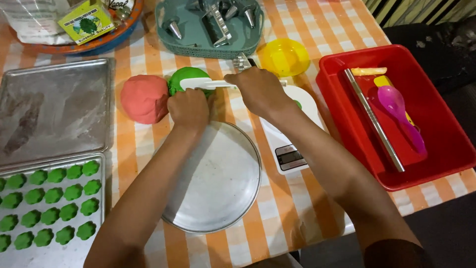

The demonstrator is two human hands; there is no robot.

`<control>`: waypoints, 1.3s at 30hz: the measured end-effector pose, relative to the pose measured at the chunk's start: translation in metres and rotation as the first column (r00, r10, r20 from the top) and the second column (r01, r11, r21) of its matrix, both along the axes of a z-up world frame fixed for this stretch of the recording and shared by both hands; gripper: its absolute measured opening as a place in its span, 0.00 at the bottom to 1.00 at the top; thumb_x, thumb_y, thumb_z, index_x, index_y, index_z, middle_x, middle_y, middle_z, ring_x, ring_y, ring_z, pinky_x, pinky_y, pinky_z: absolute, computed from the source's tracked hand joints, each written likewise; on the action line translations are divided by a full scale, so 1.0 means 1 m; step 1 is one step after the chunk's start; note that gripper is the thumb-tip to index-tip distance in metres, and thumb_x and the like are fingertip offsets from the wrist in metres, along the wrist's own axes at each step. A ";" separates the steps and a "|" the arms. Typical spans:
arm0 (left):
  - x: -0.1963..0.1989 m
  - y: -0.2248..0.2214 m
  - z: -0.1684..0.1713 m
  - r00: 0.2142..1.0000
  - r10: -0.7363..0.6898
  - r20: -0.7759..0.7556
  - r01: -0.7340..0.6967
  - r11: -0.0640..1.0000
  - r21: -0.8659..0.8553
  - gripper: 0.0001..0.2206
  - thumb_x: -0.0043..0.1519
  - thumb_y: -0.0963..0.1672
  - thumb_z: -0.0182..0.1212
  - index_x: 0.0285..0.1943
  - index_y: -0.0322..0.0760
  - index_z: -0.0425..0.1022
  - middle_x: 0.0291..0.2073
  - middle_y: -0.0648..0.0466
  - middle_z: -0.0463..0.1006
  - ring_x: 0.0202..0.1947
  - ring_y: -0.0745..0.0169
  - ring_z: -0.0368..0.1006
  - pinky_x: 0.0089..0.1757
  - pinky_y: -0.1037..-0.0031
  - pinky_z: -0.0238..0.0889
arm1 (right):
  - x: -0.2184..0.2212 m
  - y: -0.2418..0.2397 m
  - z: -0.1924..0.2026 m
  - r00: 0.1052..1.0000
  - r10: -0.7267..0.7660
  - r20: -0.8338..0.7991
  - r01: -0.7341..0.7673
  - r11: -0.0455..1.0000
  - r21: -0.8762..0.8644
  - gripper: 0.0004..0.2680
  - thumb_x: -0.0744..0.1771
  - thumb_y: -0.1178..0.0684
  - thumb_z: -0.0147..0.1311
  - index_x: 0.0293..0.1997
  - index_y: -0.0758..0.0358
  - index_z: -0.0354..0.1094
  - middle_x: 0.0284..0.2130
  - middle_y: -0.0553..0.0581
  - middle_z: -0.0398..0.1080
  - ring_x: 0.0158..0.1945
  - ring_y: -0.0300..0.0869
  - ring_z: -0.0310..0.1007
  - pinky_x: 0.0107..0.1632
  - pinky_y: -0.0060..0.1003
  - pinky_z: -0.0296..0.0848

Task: Shaping green dough by rolling it into balls, weighing each piece on a scale, and pressing it into a mold.

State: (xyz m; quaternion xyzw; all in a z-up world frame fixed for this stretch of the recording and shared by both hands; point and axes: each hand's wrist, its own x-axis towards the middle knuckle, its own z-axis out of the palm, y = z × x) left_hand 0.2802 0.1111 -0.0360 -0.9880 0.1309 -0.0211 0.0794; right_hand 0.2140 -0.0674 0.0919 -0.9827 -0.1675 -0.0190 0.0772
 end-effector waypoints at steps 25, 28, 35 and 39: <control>-0.017 0.021 0.016 0.982 -0.113 -0.154 0.102 0.992 -0.081 0.11 0.61 0.34 0.55 0.36 0.32 0.85 0.29 0.43 0.84 0.38 0.35 0.83 0.33 0.53 0.72 | 0.006 0.029 -0.061 0.988 0.035 -0.148 -0.032 0.999 0.018 0.19 0.65 0.71 0.48 0.62 0.62 0.71 0.35 0.76 0.76 0.39 0.68 0.80 0.37 0.56 0.82; -0.016 0.024 0.025 0.981 -0.093 -0.173 0.079 0.993 -0.086 0.12 0.60 0.35 0.52 0.38 0.33 0.84 0.31 0.43 0.84 0.39 0.33 0.83 0.34 0.51 0.73 | 0.000 0.031 -0.058 0.987 0.023 -0.159 -0.004 0.992 0.123 0.17 0.65 0.71 0.49 0.59 0.66 0.73 0.37 0.81 0.75 0.39 0.69 0.79 0.37 0.56 0.80; -0.027 0.045 0.069 0.975 -0.040 -0.216 0.030 0.998 -0.047 0.13 0.64 0.37 0.49 0.46 0.31 0.84 0.39 0.42 0.85 0.45 0.30 0.82 0.43 0.44 0.72 | -0.015 0.032 -0.032 0.958 -0.010 -0.285 0.030 0.997 0.067 0.14 0.66 0.69 0.47 0.56 0.67 0.74 0.36 0.78 0.75 0.39 0.69 0.80 0.36 0.56 0.81; -0.026 0.053 0.069 0.947 -0.018 -0.320 -0.048 0.979 -0.199 0.14 0.65 0.40 0.48 0.43 0.30 0.84 0.40 0.41 0.85 0.47 0.27 0.80 0.45 0.44 0.71 | -0.028 0.029 -0.013 0.950 -0.005 -0.313 0.007 1.000 0.003 0.11 0.66 0.68 0.49 0.51 0.71 0.75 0.35 0.77 0.75 0.38 0.68 0.80 0.35 0.56 0.81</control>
